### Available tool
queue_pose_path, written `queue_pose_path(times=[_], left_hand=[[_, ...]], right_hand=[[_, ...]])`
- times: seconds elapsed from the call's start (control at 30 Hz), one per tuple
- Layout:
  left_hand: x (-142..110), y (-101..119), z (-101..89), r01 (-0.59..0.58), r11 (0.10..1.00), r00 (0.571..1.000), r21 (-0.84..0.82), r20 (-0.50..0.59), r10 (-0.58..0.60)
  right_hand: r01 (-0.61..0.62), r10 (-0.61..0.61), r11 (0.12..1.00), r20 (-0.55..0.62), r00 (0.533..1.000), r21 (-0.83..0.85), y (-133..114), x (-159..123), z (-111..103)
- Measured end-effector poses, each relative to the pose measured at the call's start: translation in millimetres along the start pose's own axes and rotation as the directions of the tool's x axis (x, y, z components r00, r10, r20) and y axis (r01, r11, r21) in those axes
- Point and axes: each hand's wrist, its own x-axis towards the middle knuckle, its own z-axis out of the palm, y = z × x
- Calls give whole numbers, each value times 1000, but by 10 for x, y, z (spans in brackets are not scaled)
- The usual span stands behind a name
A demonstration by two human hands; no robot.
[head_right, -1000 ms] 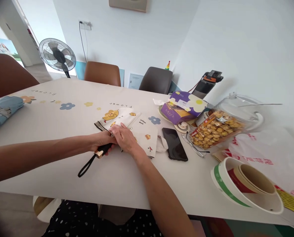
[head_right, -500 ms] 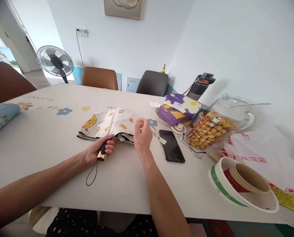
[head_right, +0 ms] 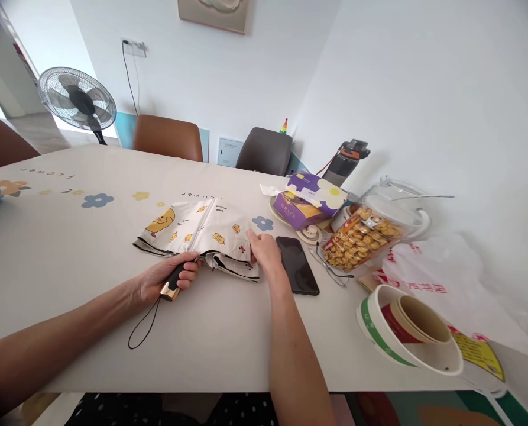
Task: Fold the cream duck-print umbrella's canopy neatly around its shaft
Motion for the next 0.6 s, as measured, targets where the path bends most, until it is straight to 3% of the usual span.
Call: queue_pose_path(times=[0.13, 0.23, 0.37, 0.43, 0.6], left_hand=[[-9, 2, 7, -3, 1000, 1000, 10, 13, 3], [-11, 1, 16, -5, 1000, 1000, 20, 8, 5], [-16, -11, 25, -19, 999, 1000, 42, -8, 19], [-17, -17, 24, -30, 998, 1000, 57, -6, 31], [-5, -21, 4, -46, 997, 999, 62, 23, 45]], right_hand=[[21, -46, 968, 93, 995, 249, -27, -54, 38], [42, -95, 885, 91, 991, 465, -111, -99, 0], [53, -149, 508, 27, 988, 860, -259, -175, -58], [44, -175, 412, 31, 984, 910, -342, -216, -74], [95, -284, 373, 16, 959, 923, -671, -249, -125]])
